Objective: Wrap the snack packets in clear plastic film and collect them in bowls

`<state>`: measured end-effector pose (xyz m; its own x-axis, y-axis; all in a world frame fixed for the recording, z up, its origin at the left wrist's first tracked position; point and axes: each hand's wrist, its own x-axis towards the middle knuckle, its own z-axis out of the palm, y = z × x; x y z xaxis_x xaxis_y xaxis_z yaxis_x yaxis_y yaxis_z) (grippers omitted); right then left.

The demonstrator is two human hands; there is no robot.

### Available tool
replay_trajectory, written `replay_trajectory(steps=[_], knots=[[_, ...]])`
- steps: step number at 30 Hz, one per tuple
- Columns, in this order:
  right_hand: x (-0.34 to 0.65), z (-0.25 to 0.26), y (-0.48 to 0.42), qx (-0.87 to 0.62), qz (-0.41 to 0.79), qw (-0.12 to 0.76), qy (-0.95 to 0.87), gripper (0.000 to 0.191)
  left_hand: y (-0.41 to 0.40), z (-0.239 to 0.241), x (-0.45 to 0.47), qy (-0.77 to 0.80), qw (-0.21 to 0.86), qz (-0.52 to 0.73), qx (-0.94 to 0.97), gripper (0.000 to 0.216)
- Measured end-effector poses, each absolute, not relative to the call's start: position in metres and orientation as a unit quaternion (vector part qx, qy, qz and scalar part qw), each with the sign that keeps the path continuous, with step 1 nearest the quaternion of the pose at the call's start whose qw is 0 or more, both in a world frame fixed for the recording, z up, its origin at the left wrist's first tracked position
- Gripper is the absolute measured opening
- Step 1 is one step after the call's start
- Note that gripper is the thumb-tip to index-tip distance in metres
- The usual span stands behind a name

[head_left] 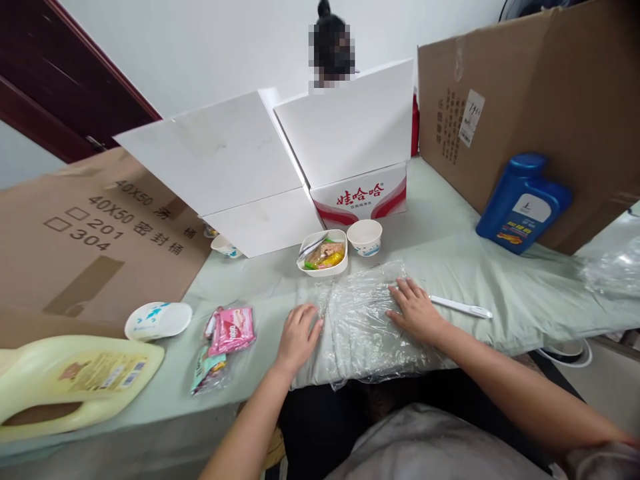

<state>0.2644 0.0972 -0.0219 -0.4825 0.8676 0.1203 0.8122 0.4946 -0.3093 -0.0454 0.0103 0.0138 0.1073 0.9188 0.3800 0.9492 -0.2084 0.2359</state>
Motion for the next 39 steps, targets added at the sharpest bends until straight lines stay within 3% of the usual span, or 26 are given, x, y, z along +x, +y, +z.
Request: replay_trajectory(steps=[2,5,7,10,13,15,19,23,29,39], knots=[[0.268,-0.01,0.098,-0.5,0.123,0.189,-0.836,0.056,-0.015,0.019,-0.035,-0.539,-0.017,-0.253,-0.803,0.03],[0.281,0.014,0.096,-0.469,0.161,0.284,-0.821,0.041,-0.05,0.02,-0.013,-0.458,-0.073,-0.197,-0.864,0.061],[0.296,0.031,0.091,-0.413,0.216,0.293,-0.835,0.038,-0.063,0.016,-0.005,-0.466,-0.061,-0.162,-0.868,0.059],[0.321,0.04,0.076,-0.28,0.31,0.187,-0.889,0.054,-0.07,0.008,-0.005,-0.484,-0.047,-0.184,-0.854,0.03],[0.34,0.025,0.055,-0.207,0.307,0.084,-0.925,0.08,-0.069,0.005,-0.01,-0.487,-0.072,-0.251,-0.833,0.022],[0.346,0.01,0.042,-0.221,0.269,0.075,-0.934,0.074,-0.069,0.007,-0.012,-0.499,-0.096,-0.289,-0.812,0.021],[0.349,-0.001,0.027,-0.254,0.247,0.148,-0.923,0.035,-0.066,0.013,-0.013,-0.537,-0.132,-0.314,-0.772,0.019],[0.345,0.009,0.035,-0.305,0.295,0.247,-0.871,0.023,-0.046,0.02,-0.016,-0.59,-0.161,-0.327,-0.721,0.02],[0.324,-0.001,0.069,-0.499,0.26,0.29,-0.774,0.036,0.019,0.021,-0.009,-0.719,-0.133,-0.311,-0.608,0.024],[0.307,-0.015,0.086,-0.599,0.08,0.174,-0.778,0.04,0.045,-0.01,0.002,-0.771,-0.065,-0.208,-0.598,0.037]])
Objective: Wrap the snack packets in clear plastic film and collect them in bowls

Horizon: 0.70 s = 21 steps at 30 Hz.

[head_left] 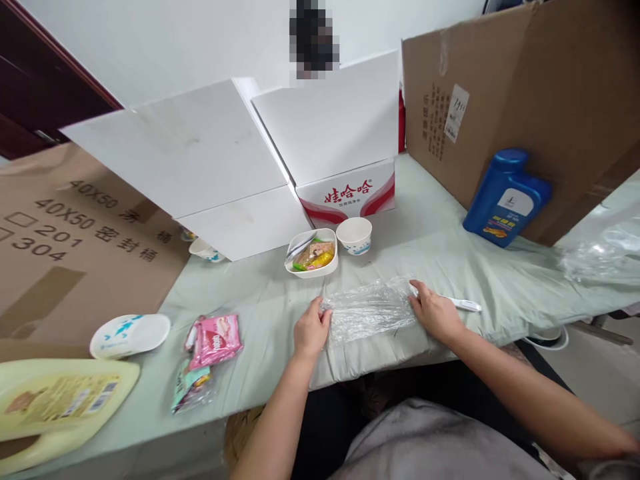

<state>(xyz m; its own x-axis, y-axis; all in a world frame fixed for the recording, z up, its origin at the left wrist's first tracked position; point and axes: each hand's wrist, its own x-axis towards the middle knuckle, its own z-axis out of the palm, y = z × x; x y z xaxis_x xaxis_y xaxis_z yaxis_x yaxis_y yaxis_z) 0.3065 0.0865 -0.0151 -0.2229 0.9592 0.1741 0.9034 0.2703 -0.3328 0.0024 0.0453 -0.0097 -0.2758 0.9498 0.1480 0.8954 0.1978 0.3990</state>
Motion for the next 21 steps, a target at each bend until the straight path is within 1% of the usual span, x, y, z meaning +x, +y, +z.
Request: replay_trajectory(steps=[2,5,6,7,8,9,11,12,14,15,18,21], knots=[[0.308,-0.011,0.085,-0.596,0.06,0.185,-0.779,0.041,0.043,-0.006,-0.001,0.763,0.036,0.224,0.605,0.039],[0.31,0.004,0.083,-0.555,-0.01,0.257,-0.791,0.037,0.037,0.009,-0.005,0.735,-0.107,0.287,0.605,0.039],[0.309,0.01,0.082,-0.529,-0.031,0.282,-0.8,0.034,0.035,0.015,-0.003,0.717,-0.152,0.305,0.609,0.035],[0.307,0.014,0.082,-0.499,-0.042,0.297,-0.813,0.03,0.033,0.02,0.0,0.692,-0.175,0.313,0.626,0.029],[0.303,0.017,0.082,-0.465,-0.044,0.299,-0.832,0.028,0.032,0.023,0.005,0.663,-0.171,0.308,0.661,0.024],[0.298,0.018,0.083,-0.433,-0.039,0.287,-0.854,0.028,0.031,0.024,0.011,0.63,-0.145,0.288,0.706,0.023],[0.286,0.011,0.086,-0.381,-0.024,0.234,-0.894,0.037,0.031,0.02,0.025,0.574,-0.072,0.212,0.788,0.027],[0.28,0.004,0.089,-0.368,-0.016,0.199,-0.908,0.047,0.032,0.015,0.031,0.565,-0.042,0.167,0.807,0.034],[0.271,-0.011,0.094,-0.374,0.001,0.136,-0.918,0.071,0.035,0.003,0.04,0.586,-0.008,0.091,0.805,0.057],[0.268,-0.018,0.096,-0.385,0.01,0.112,-0.916,0.078,0.036,-0.003,0.041,0.604,0.002,0.065,0.794,0.066],[0.267,-0.029,0.098,-0.415,0.032,0.077,-0.906,0.084,0.036,-0.014,0.037,0.638,0.027,0.032,0.769,0.076],[0.277,-0.023,0.093,-0.435,0.033,0.081,-0.896,0.085,0.028,-0.013,0.023,0.644,0.023,0.042,0.764,0.08]])
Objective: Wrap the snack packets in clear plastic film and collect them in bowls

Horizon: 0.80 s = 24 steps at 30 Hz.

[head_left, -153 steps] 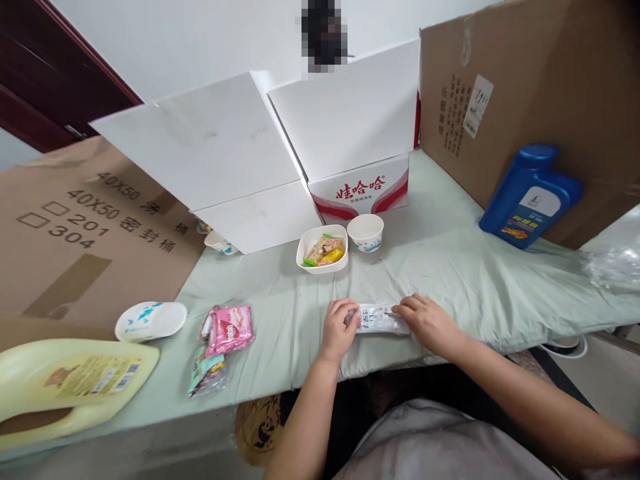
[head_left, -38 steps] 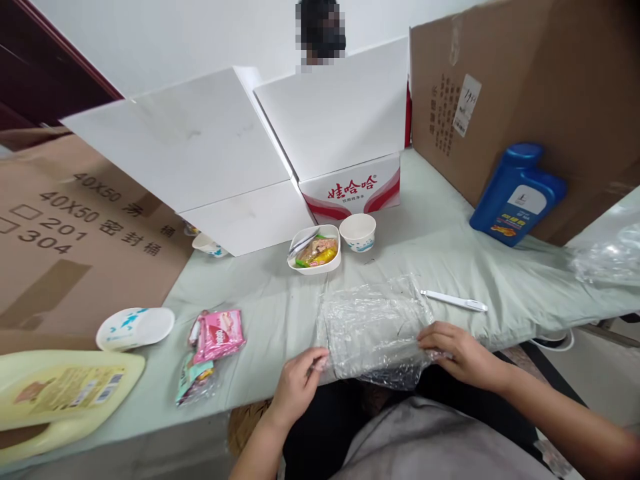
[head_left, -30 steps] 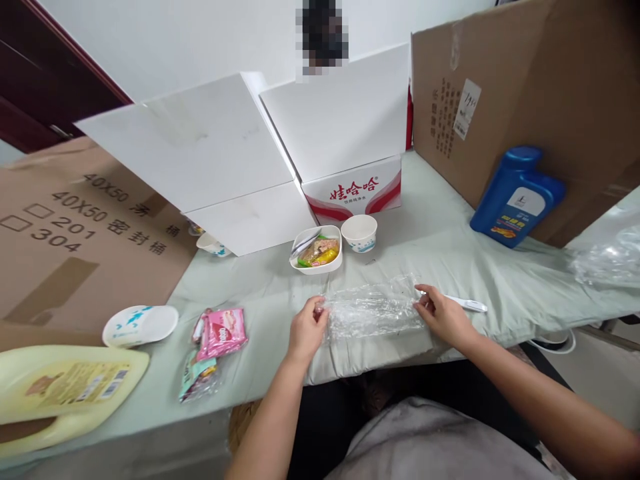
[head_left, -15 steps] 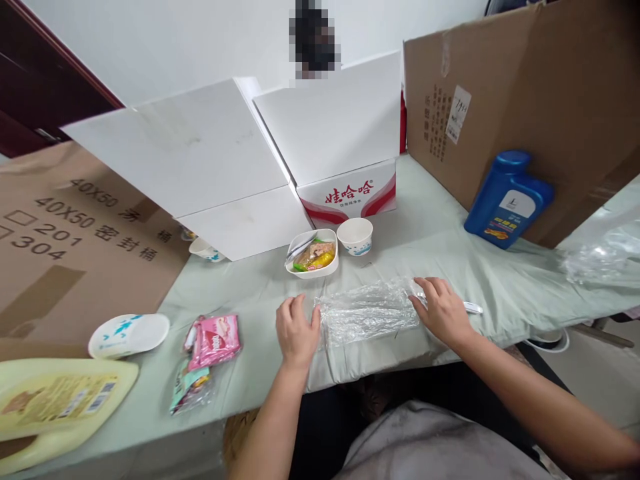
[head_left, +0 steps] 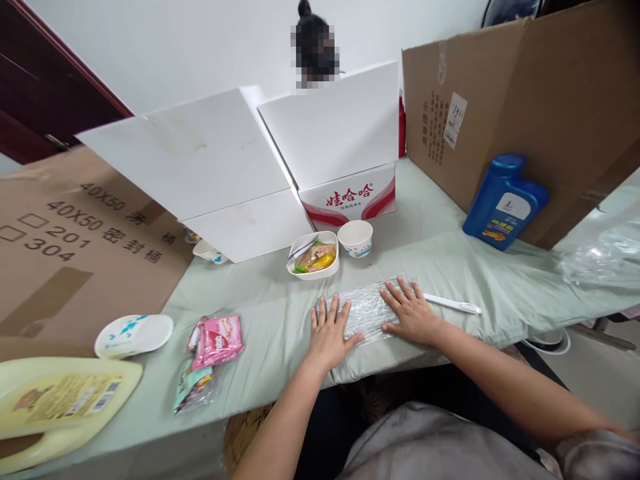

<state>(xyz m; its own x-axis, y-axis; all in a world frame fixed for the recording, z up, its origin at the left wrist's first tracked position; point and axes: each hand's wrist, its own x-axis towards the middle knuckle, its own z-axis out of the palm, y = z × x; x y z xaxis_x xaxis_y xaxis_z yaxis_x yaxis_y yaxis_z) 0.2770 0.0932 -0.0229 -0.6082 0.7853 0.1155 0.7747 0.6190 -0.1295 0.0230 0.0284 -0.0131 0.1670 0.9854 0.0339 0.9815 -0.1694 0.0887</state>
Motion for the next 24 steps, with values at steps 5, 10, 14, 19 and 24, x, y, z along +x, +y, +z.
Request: replay_trajectory(steps=[5,10,14,19,24], knots=[[0.315,-0.008,0.077,-0.359,0.039,0.143,-0.922,0.079,0.0,-0.004,-0.012,0.546,0.024,0.117,0.829,0.065],[0.345,-0.008,0.063,-0.317,0.085,0.177,-0.928,0.038,-0.021,-0.004,-0.031,0.477,0.03,0.219,0.851,0.021],[0.351,-0.009,0.056,-0.302,0.091,0.217,-0.924,0.024,-0.024,-0.003,-0.03,0.459,0.038,0.265,0.847,0.015],[0.351,-0.001,0.056,-0.29,0.124,0.23,-0.921,0.023,-0.016,0.003,-0.025,0.527,0.071,0.289,0.796,0.015],[0.343,0.006,0.068,-0.335,0.158,0.198,-0.907,0.025,0.007,0.001,-0.02,0.621,0.045,0.254,0.74,0.019]])
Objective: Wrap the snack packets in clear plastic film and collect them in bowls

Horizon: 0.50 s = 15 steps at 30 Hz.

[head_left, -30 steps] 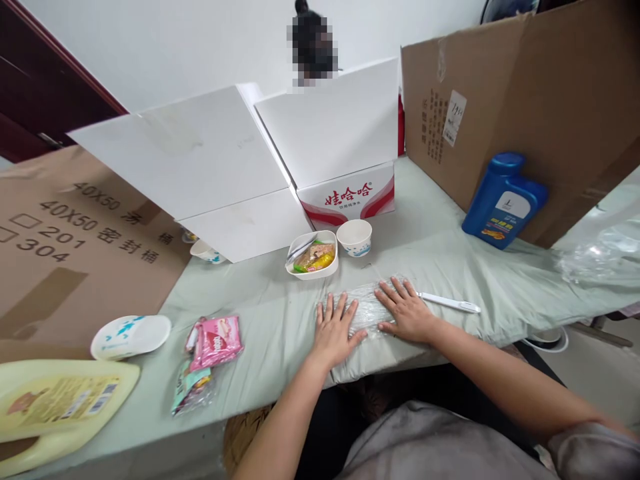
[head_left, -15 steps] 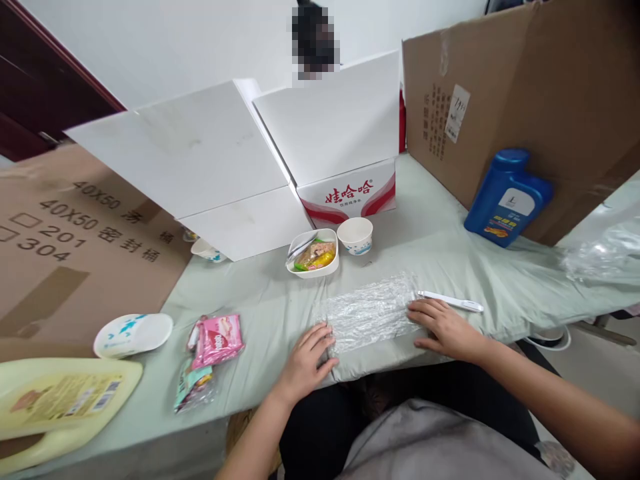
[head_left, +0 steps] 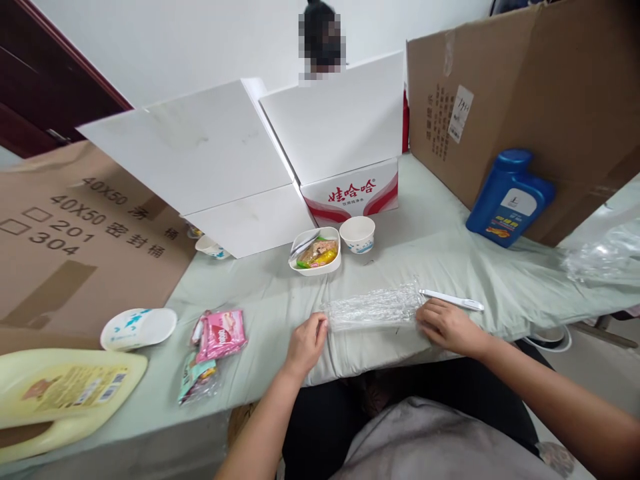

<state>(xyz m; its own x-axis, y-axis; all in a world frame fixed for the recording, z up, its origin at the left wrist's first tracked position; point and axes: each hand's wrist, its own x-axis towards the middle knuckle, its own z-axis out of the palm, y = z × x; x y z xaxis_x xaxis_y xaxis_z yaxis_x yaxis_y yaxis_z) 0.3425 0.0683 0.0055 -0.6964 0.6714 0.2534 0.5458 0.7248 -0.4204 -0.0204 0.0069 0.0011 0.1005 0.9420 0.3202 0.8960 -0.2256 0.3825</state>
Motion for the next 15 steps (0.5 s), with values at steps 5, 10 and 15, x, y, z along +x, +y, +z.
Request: replay_trajectory(steps=[5,10,15], knots=[[0.322,0.007,0.085,-0.545,0.14,0.146,-0.814,0.031,0.032,0.0,-0.006,0.71,0.019,0.165,0.684,0.02],[0.303,0.005,0.092,-0.596,0.056,0.058,-0.799,0.031,0.043,0.0,0.009,0.759,-0.005,0.054,0.649,0.02],[0.304,0.007,0.091,-0.601,0.015,0.074,-0.796,0.03,0.038,0.005,0.013,0.753,-0.058,0.072,0.652,0.02]])
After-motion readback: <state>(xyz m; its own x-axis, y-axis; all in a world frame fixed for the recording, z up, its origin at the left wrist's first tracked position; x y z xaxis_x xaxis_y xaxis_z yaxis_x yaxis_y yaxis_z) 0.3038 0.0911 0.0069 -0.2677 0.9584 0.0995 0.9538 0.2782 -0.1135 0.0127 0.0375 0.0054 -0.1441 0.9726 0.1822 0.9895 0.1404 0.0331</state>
